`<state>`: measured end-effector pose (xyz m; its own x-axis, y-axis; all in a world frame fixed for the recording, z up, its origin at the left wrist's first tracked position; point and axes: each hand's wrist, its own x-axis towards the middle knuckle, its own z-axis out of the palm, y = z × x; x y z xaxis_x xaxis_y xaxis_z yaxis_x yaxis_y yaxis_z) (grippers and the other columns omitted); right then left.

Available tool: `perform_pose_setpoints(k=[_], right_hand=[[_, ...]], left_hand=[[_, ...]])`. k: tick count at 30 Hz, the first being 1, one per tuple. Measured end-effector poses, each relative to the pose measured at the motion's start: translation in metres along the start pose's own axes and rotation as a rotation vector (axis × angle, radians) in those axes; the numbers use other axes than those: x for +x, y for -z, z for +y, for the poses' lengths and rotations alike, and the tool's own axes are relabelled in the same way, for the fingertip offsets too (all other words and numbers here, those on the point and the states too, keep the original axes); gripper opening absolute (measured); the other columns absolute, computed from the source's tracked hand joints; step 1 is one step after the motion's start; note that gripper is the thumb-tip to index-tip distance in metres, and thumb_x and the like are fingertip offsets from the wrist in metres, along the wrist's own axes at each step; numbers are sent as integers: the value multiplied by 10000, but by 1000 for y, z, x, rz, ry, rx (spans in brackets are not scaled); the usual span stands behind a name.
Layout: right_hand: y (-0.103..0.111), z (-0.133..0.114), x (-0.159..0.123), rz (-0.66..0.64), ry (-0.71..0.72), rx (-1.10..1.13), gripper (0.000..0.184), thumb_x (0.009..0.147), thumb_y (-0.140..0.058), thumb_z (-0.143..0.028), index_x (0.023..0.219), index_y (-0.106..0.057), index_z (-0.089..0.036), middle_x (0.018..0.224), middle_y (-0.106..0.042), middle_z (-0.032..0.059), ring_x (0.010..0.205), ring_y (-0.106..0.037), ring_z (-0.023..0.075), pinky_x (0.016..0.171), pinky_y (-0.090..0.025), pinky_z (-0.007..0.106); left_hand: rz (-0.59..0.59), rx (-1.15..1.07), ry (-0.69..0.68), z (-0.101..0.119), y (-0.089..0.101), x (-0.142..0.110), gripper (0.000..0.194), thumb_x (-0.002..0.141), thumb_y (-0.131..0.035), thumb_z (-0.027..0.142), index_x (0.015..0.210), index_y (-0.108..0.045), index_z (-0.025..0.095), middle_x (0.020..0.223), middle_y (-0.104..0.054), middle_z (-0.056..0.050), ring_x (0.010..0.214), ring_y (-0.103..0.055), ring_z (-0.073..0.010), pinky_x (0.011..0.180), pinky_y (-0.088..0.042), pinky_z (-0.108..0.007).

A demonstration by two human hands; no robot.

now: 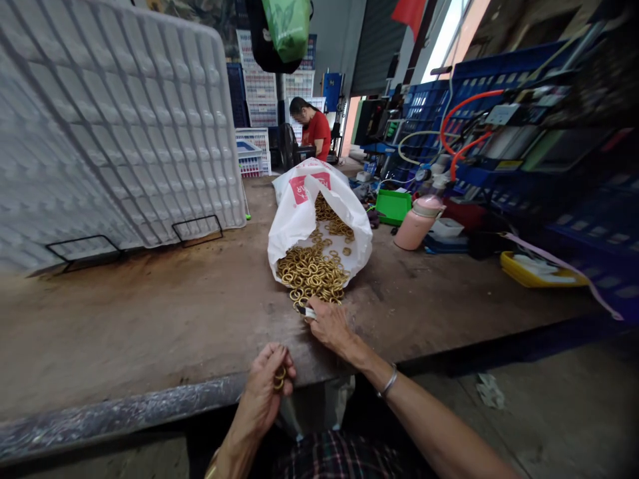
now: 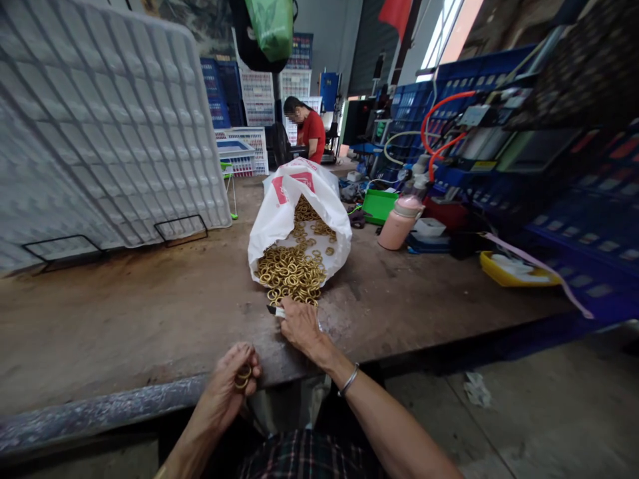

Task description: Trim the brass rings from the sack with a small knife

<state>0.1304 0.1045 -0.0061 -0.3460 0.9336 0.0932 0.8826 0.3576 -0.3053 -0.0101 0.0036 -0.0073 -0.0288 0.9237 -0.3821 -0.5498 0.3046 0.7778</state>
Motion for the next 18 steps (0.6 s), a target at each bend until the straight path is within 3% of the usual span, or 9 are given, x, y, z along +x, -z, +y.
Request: perform_pose_setpoints(k=[5,8,14,18], right_hand=[[1,-11,-18,-53,226,164,204,766,-439,-138,913,-573,-182,806,-654,36,752,-589,147,643,-336,224],[1,-18,-25,-69,272,225,185,771,-451,-157,899,-582,-182,774,-652,32,706,-582,145,623,-341,224],[-6,-24,-24,-40,167,444,108,789,-470,-213,783,-574,-182,684,-601,4,640,-523,122,595,-345,210],[-9,-29,-21,-46,50,668,231,826,-430,-324,662,-513,-183,581,-496,-33,561,-440,102,542,-329,204]], left_hand=[[111,220,-98,7,-4,11,436,662,-646,495,928,-504,180,540,-476,71,407,-396,-55,331,-243,-133],[93,316,-116,8,-4,13,399,679,-613,515,846,-526,164,490,-426,85,368,-343,-42,332,-226,-137],[111,330,-107,7,0,12,378,672,-612,523,718,-502,164,481,-399,88,358,-318,-33,350,-216,-148],[150,332,-119,5,3,11,355,687,-603,509,719,-497,172,509,-428,77,381,-336,-39,367,-222,-153]])
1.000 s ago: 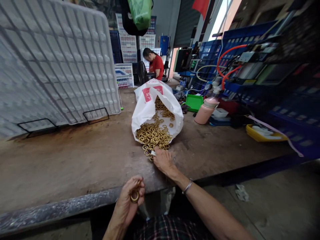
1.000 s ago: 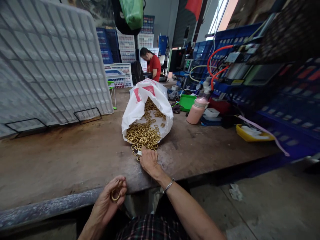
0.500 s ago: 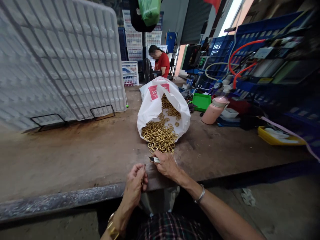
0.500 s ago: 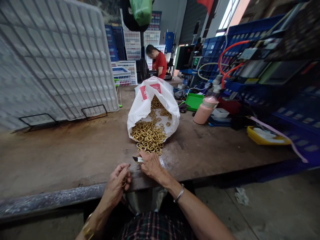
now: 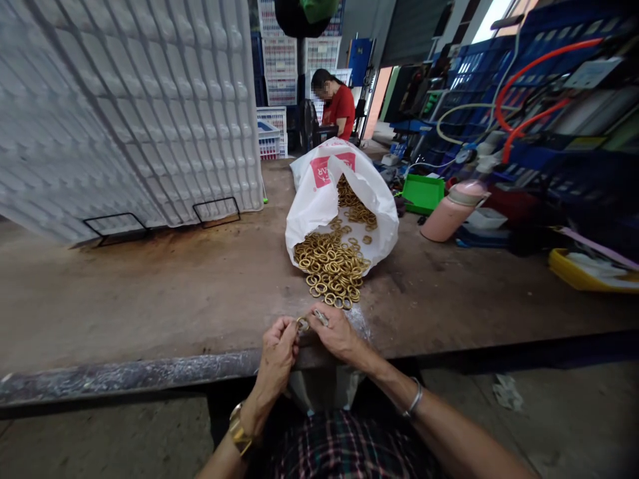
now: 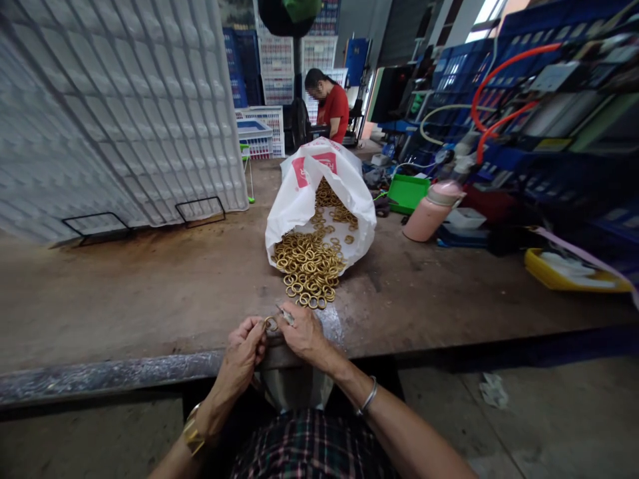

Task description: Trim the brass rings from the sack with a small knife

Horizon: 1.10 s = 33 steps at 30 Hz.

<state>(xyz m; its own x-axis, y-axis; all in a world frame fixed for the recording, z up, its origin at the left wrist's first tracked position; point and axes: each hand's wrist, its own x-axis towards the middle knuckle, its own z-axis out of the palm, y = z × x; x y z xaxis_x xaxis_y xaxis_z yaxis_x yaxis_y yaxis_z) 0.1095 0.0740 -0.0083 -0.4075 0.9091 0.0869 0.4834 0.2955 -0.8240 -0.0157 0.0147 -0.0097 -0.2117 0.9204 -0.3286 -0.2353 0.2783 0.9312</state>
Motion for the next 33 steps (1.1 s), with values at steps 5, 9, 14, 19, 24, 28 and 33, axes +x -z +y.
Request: perform_pose_setpoints(k=[5,9,14,19,24,28,33], right_hand=[[-5,-4,-3,-92,-242,259,336,838,-393,-395,572,-442,-194,460,-407,-61,449,-384,86,470,-305,204],[-8,-4,-5,-155,-363,447,331,825,-383,-425,587,-437,-202,436,-360,-78,371,-271,71,396,-224,206],[-5,-8,-3,-111,-310,392,256,781,-441,-358,593,-479,-189,500,-444,-56,443,-361,75,457,-284,199],[-2,-14,-1,-57,-184,243,159,734,-480,-288,631,-532,-178,577,-477,-48,582,-436,95,558,-331,201],[-2,-12,-1,-87,-142,212,138,734,-471,-263,675,-565,-180,606,-495,-51,618,-451,98,577,-334,196],[-3,-9,-1,-100,-144,226,151,745,-462,-259,687,-580,-184,605,-508,-50,622,-465,100,576,-339,195],[-4,-10,-1,-81,-125,236,185,763,-439,-261,686,-586,-180,616,-534,-40,628,-488,102,609,-363,202]], left_hand=[[55,98,-145,-5,0,1,329,737,-562,496,712,-523,171,508,-418,67,426,-356,-59,410,-277,-171],[55,172,-236,-5,-1,0,309,759,-551,468,697,-537,165,517,-415,61,446,-362,-65,427,-292,-178],[-39,89,-80,-1,0,-4,321,746,-557,485,764,-552,164,548,-458,58,416,-355,-47,398,-256,-169],[-105,-41,28,1,2,-5,344,725,-572,494,811,-522,165,564,-461,65,390,-341,-32,370,-213,-151],[-150,3,20,0,3,-4,320,752,-544,483,771,-498,167,554,-457,66,393,-331,-33,371,-216,-152],[-174,13,22,-1,4,-5,317,761,-533,482,736,-483,169,547,-449,68,392,-321,-32,373,-213,-157],[-205,-40,32,-1,7,-7,307,759,-545,475,743,-484,175,576,-464,65,405,-342,-31,376,-210,-155]])
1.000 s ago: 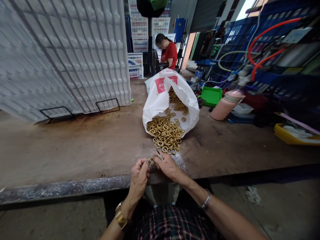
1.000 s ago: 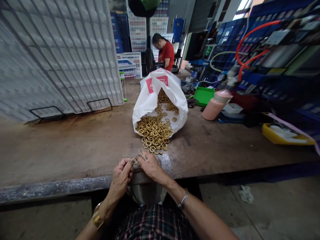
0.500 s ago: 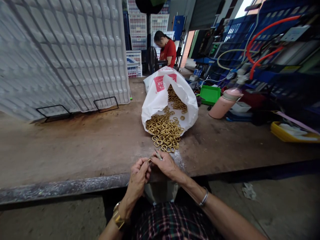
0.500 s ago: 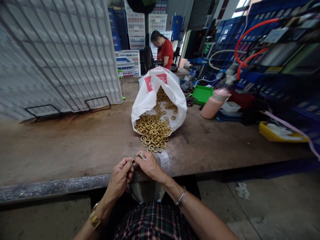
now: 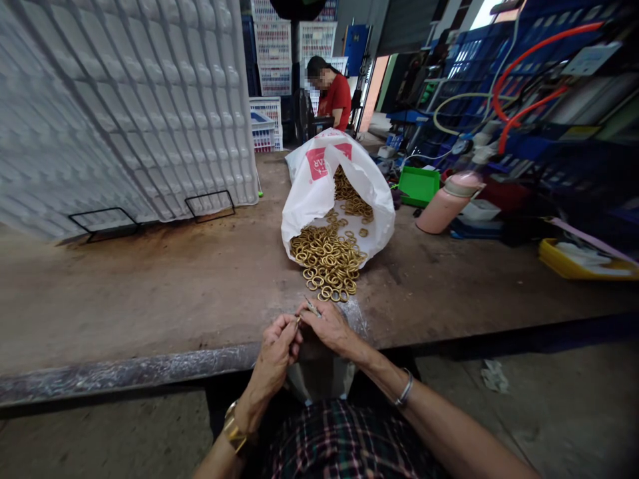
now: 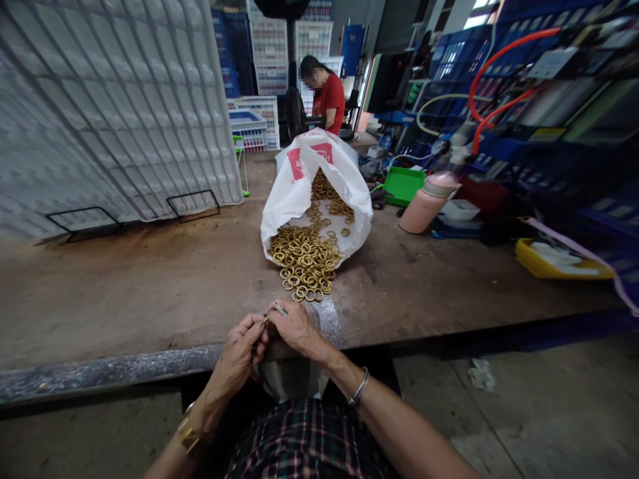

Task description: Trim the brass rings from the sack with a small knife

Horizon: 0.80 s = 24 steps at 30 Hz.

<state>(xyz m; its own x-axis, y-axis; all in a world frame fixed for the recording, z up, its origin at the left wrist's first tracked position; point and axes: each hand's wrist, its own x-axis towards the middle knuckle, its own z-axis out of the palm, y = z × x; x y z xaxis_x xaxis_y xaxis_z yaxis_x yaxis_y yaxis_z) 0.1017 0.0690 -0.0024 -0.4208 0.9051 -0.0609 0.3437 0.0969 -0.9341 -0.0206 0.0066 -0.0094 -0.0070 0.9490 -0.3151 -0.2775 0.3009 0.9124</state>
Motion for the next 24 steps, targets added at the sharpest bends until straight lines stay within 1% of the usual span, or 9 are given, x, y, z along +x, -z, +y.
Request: perform_pose_setpoints(k=[3,5,8,10,13,17,21,24], right_hand=[[-1,1,1,1,-15,24,191,774,-413,-245,717,-583,-179,637,-567,-29,626,-517,105,613,-376,204],[-1,5,1,24,-24,-26,202,791,-391,-239,735,-576,-178,635,-575,-18,613,-523,109,596,-369,204],[-1,12,-1,55,19,-290,207,804,-382,-233,713,-560,-180,596,-549,-9,556,-480,113,540,-310,212],[-1,16,-5,30,71,-481,184,794,-397,-212,715,-562,-185,585,-544,-6,536,-454,114,526,-267,223],[-1,18,-9,-28,138,-646,158,772,-417,-178,769,-574,-191,630,-582,5,563,-477,117,540,-240,235],[-1,16,-12,-70,177,-743,178,741,-429,-144,838,-570,-191,706,-624,21,616,-518,125,559,-233,246],[0,16,-11,-109,168,-783,219,732,-427,-146,901,-561,-188,726,-635,28,645,-537,139,562,-233,249],[-1,16,-12,-100,158,-801,229,728,-425,-152,912,-557,-186,741,-640,33,660,-548,148,561,-231,254]], left_hand=[[-4,-39,15,1,0,-1,305,753,-558,468,753,-489,171,580,-462,65,402,-337,-27,373,-196,-153],[5,-70,17,1,-1,-1,310,741,-572,467,757,-488,169,577,-462,66,403,-335,-26,373,-197,-150],[46,-98,8,1,-2,0,321,723,-589,472,754,-475,173,573,-469,65,404,-339,-28,367,-203,-146],[71,-91,-2,-1,-2,1,321,724,-587,472,762,-475,174,576,-475,63,405,-339,-29,362,-205,-144],[90,-74,-11,-3,-3,2,322,728,-582,473,773,-477,172,573,-480,63,401,-332,-28,359,-209,-140],[98,-49,-13,-4,-3,2,331,730,-575,484,770,-476,171,561,-480,63,400,-334,-28,361,-215,-138],[104,-15,-26,-4,-3,2,329,739,-564,488,763,-477,171,567,-482,60,407,-342,-31,364,-228,-139],[106,-7,-22,-4,-3,1,331,741,-561,491,754,-470,172,568,-480,59,406,-338,-30,363,-223,-139]])
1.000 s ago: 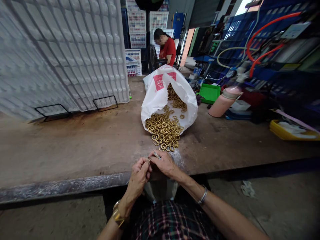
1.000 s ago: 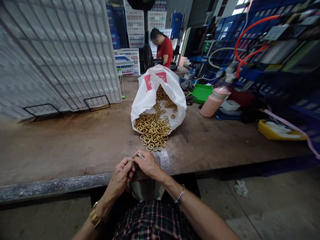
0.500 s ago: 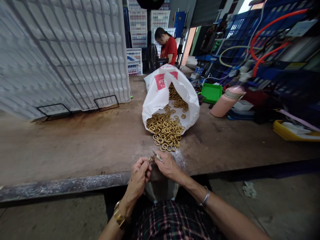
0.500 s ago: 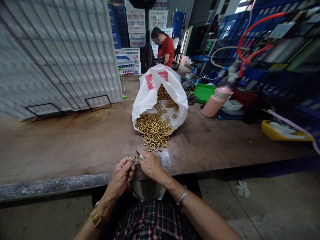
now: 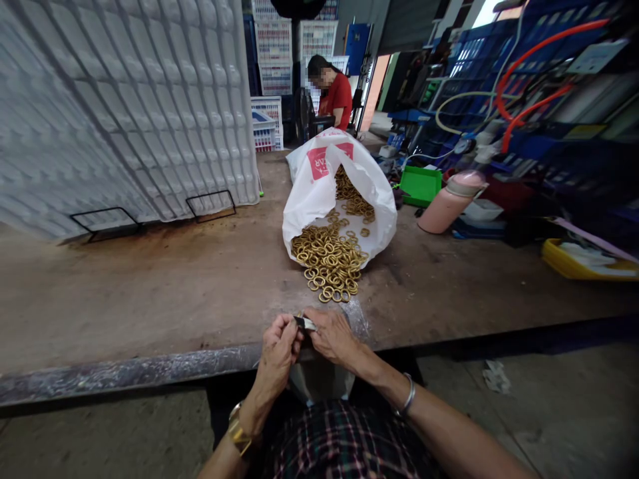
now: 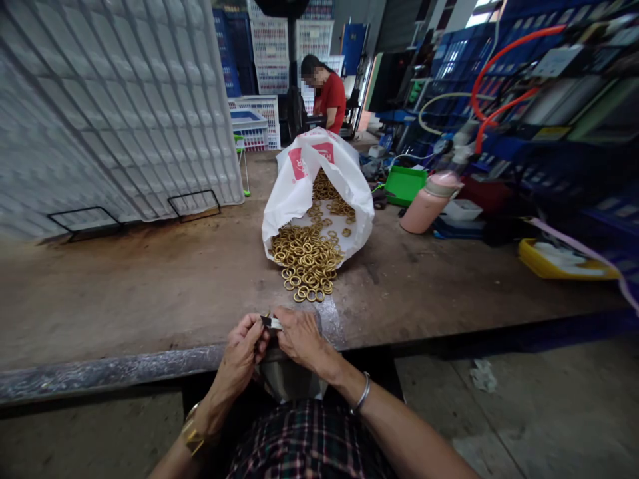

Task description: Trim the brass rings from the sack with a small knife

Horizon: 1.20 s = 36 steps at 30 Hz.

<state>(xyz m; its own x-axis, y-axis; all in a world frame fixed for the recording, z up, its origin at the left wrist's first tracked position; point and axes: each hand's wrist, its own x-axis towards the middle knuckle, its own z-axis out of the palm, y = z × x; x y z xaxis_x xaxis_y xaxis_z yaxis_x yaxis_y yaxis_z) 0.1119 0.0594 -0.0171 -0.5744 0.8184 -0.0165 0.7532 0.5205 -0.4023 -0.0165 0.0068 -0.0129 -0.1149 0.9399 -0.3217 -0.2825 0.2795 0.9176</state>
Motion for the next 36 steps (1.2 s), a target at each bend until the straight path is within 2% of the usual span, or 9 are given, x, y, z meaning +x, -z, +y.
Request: perform_pose_setpoints(k=[13,17,21,25,30,33,36], right_hand=[[7,-3,1,-80,-36,-53,256,732,-423,-165,949,-556,-190,750,-666,54,641,-576,154,557,-245,263],[5,3,2,-66,-142,-114,239,758,-421,-179,952,-559,-169,744,-664,71,647,-593,169,539,-242,272],[10,13,2,26,-218,-132,195,779,-419,-174,925,-547,-174,787,-660,61,695,-599,174,561,-268,266],[20,19,7,156,-275,-135,221,792,-436,-166,1000,-503,-194,889,-662,44,768,-602,174,603,-297,256],[18,24,14,129,-311,-203,176,835,-427,-213,989,-510,-197,928,-655,60,805,-603,195,620,-316,265],[13,27,15,110,-320,-224,189,845,-395,-192,993,-512,-202,918,-650,62,807,-602,195,629,-325,272],[10,29,15,93,-306,-238,212,829,-400,-175,1013,-503,-197,931,-643,73,808,-597,193,636,-328,274]], left_hand=[[13,49,-50,-2,0,-1,334,744,-558,498,737,-465,177,556,-472,61,405,-345,-38,375,-240,-150],[-66,41,13,6,0,-14,321,760,-557,483,715,-462,180,552,-461,63,405,-350,-34,378,-247,-147],[-148,-163,67,12,-1,-20,296,764,-576,449,715,-470,177,587,-491,49,414,-359,-32,373,-243,-151],[-130,-339,91,12,0,-15,291,739,-616,417,747,-511,145,716,-573,-11,456,-407,-34,376,-251,-154],[-116,-436,147,12,2,-11,241,701,-664,325,798,-513,164,711,-604,-15,461,-444,-54,376,-283,-159],[-111,-505,189,14,5,-10,307,636,-708,263,882,-554,162,689,-599,-7,484,-476,-68,375,-304,-159],[-80,-591,215,14,7,-7,238,601,-727,241,752,-579,130,695,-602,-22,545,-527,-83,385,-325,-153]])
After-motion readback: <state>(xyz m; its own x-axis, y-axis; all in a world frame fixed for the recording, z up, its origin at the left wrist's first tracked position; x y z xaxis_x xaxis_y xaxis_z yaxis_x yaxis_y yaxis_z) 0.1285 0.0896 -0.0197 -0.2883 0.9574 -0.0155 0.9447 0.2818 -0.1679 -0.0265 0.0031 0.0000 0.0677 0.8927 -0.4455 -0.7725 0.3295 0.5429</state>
